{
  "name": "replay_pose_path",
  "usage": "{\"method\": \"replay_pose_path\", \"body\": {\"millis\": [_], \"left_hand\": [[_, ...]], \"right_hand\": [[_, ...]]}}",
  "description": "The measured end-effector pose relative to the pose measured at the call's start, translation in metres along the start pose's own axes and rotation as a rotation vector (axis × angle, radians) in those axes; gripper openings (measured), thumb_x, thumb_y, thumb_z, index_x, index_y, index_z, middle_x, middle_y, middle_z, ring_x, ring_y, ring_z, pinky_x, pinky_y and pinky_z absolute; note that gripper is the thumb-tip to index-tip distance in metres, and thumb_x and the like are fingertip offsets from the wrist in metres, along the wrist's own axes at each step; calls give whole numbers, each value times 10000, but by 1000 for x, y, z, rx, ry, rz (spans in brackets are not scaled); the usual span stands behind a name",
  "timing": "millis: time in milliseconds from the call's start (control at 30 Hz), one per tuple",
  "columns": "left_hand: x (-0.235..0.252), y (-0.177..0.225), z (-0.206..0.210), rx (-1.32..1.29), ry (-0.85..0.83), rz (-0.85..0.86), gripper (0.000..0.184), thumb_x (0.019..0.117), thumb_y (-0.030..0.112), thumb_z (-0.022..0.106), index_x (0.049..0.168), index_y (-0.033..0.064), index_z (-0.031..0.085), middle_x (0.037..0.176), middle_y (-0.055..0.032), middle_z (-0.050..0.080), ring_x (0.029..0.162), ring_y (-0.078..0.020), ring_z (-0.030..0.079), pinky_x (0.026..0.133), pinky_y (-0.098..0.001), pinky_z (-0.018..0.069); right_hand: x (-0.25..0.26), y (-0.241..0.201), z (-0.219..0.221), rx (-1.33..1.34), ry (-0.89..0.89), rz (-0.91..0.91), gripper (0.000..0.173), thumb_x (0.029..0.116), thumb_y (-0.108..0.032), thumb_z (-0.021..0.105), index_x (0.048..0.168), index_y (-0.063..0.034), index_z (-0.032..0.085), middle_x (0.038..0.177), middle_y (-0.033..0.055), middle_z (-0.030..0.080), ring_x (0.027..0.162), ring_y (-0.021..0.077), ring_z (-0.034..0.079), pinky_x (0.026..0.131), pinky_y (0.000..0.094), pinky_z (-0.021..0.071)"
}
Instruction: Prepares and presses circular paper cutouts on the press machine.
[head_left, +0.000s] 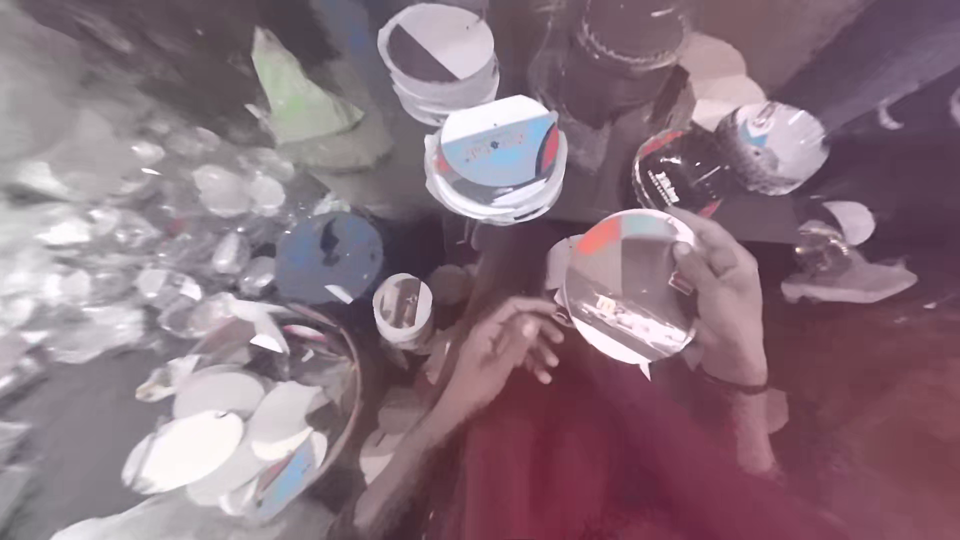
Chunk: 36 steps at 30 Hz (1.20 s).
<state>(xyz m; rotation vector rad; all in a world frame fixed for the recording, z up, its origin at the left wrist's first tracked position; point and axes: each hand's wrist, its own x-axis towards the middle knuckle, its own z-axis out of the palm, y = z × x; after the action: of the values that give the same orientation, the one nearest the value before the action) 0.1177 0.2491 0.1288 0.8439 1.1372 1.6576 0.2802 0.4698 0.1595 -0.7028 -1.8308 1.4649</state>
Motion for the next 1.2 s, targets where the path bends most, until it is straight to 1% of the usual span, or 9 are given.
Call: {"method": "replay_pose_path", "body": {"millis": [433,500,600,667,700,800,933,1067,1200], "left_hand": [[8,15,-26,505,274,98,132,1012,101,545,1037,-4,621,789,37,674,656,-14,660,616,-207,597],[-9,30,-68,921,552,107,321,964,200,607,1152,-57,646,982,-121,699,864,-135,678,792,-325,580],[-18,54,-82,1077,527,-39,605,1018,291,559,1395,-168,446,1395,-377,487,1321,-426,493,1145,-544,342],[-7,43,-49,926,453,17,695,1033,419,527,1411,-157,432,1397,-268,547,1275,-212,557,1072,-334,444],[5,29,-37,751,280,76,840,1024,505,483,1509,-143,259,1490,-219,476,1290,-127,547,1017,-270,496],[46,-4,15,391,69,227,917,1042,463,484,1571,-77,-33,1597,-243,253,1274,-52,545,958,-248,554],[81,-1,38,507,260,428,736,1062,234,431,1525,-175,33,1612,-335,130,1491,-92,268,1190,-217,274],[97,2,10,313,315,350,673,981,31,503,1548,-100,166,1598,-169,305,1301,-1,498,1010,-173,476],[104,10,-12,17,415,255,630,946,-78,396,1547,-37,212,1390,-58,521,1074,-26,632,885,-210,556]], "right_hand": [[5,15,-23,-69,178,-113,292,1064,-126,503,1331,-93,617,1170,-87,687,938,-33,647,804,171,556],[8,15,-49,-95,314,-152,345,1059,-107,481,1389,-61,574,1226,-61,668,1003,-17,643,872,190,554],[9,4,-54,-79,400,-101,333,1053,-93,465,1348,-79,619,1189,-81,692,917,-32,645,794,166,556],[13,3,-30,-73,346,-77,319,1051,-81,456,1319,-59,628,1154,-55,690,905,-12,643,789,193,557],[17,6,-14,-71,315,-83,311,1047,-73,455,1300,-39,632,1131,-27,695,880,-1,645,772,202,562],[30,20,34,-53,243,-215,318,1046,-49,424,1262,63,628,1155,71,699,931,10,650,829,197,559],[41,21,54,-14,321,-347,296,1047,-43,407,1224,133,566,1149,90,669,1033,-5,627,922,175,528],[70,9,26,-215,127,-404,269,1068,-143,467,1111,61,637,958,41,679,826,-9,622,758,176,538],[145,-17,4,-734,290,-567,386,959,-44,619,1340,-83,664,1232,193,653,1042,324,667,828,488,579]]}}
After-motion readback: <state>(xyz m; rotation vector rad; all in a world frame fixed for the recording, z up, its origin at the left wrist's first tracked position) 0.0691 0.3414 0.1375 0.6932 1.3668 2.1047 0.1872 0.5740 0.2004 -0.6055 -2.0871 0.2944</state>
